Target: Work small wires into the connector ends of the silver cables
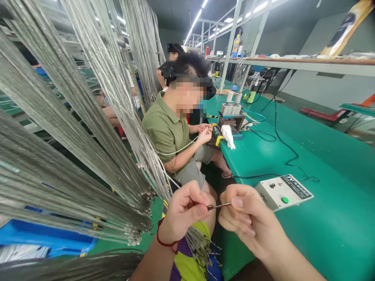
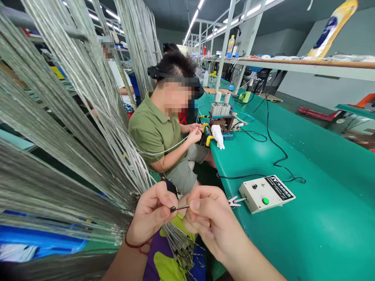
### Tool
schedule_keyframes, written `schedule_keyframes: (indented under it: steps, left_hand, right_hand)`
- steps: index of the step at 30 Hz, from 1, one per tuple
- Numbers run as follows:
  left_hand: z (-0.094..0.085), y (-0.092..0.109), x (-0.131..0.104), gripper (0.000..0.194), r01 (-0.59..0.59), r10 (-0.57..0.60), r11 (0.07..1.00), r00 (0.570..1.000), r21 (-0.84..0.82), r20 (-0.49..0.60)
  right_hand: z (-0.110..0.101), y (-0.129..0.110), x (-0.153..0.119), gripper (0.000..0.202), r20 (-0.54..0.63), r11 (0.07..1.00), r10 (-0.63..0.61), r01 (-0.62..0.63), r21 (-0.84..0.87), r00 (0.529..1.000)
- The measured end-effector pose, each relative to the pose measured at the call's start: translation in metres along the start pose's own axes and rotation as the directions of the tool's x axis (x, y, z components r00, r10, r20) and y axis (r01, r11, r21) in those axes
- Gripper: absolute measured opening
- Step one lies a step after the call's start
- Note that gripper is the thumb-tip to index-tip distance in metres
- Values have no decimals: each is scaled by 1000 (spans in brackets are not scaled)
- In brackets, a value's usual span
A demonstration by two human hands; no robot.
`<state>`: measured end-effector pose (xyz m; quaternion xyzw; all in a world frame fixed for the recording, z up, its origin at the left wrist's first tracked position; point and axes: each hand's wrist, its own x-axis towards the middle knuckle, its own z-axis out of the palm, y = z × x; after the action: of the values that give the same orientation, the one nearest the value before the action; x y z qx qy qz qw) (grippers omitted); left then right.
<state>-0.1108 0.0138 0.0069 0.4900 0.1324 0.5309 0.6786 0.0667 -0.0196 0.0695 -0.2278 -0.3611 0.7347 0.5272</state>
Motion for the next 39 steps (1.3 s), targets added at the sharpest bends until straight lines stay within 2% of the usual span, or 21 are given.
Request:
schedule_keyframes:
  steps: [2, 3, 4, 5, 7, 8, 10, 11, 12, 14, 16, 18, 21, 24, 27, 30, 32, 33, 34, 36, 39]
  left_hand:
    - [-4, -1, 2, 40, -18, 14, 999, 996, -42, -87]
    - [-6, -2, 3, 41, -38, 28, 997, 988, -69, -151]
    - [-7, -3, 4, 41, -64, 43, 994, 976, -92, -215]
    - [-6, -4, 5, 40, -90, 59, 990, 963, -106, -263]
    - [-1, -6, 7, 34, -131, 101, 988, 950, -86, -294]
    - [3, -7, 7, 32, -150, 128, 987, 951, -57, -282]
    - [10, -8, 6, 29, -179, 182, 983, 952, 35, -248]
    - [12, -8, 6, 27, -173, 192, 980, 953, 97, -235]
    - [14, -7, 5, 26, -153, 189, 974, 954, 164, -232]
    - [13, -3, 3, 23, -86, 163, 950, 956, 299, -244]
    - [11, 1, 3, 24, -27, 143, 911, 957, 411, -253]
    - [9, 4, 4, 23, -3, 141, 862, 962, 508, -235]
    - [7, 8, 6, 16, 13, 106, 750, 985, 661, -140]
    - [5, 14, 8, 16, 5, 35, 646, 999, 763, -36]
    - [0, 21, 5, 19, -31, -3, 523, 999, 852, 38]
    - [-3, 26, 2, 23, -118, -72, 349, 986, 929, 153]
    - [-2, 29, -1, 25, -217, -127, 275, 958, 937, 259]
    - [-1, 30, -2, 24, -268, -156, 264, 936, 927, 315]
    - [1, 31, -3, 23, -315, -179, 270, 912, 910, 369]
    - [6, 33, -5, 25, -373, -217, 350, 860, 860, 461]
    - [14, 36, -9, 28, -339, -270, 611, 760, 715, 591]
  right_hand:
    - [-12, -24, -11, 49, -40, 984, -175, 173, -35, 984]
    - [-21, -35, -15, 49, -84, 953, -296, 289, -90, 951]
    - [-30, -44, -18, 46, -103, 885, -450, 428, -181, 887]
    - [-38, -49, -17, 43, -91, 825, -524, 479, -301, 847]
    - [-51, -48, -8, 36, -12, 721, -566, 488, -491, 824]
    - [-54, -43, -2, 34, 48, 670, -551, 476, -569, 833]
    - [-56, -29, 11, 13, 192, 482, -447, 416, -771, 873]
    - [-55, -24, 16, 8, 247, 332, -438, 411, -849, 864]
    - [-54, -21, 19, 17, 303, 174, -431, 408, -896, 850]
    - [-51, -20, 20, 33, 425, -112, -447, 422, -900, 787]
    - [-49, -21, 17, 36, 539, -317, -389, 441, -840, 747]
    - [-46, -21, 15, 28, 597, -444, -283, 449, -775, 751]
    - [-42, -15, 17, 12, 641, -546, -154, 476, -689, 752]
    - [-38, -7, 18, 26, 677, -611, -51, 513, -602, 734]
    - [-33, 0, 18, 30, 662, -646, -16, 497, -579, 750]
    - [-29, 3, 16, 23, 659, -645, -3, 502, -576, 753]
    - [-28, 1, 11, 19, 629, -598, 34, 520, -610, 777]
    - [-27, -1, 7, 18, 597, -541, 56, 526, -656, 801]
    - [-26, -3, 1, 19, 559, -453, 77, 528, -718, 826]
    - [-25, -6, -13, 23, 486, -175, 123, 501, -847, 865]
    - [-19, -6, -36, 26, 400, 315, 196, 328, -890, 895]
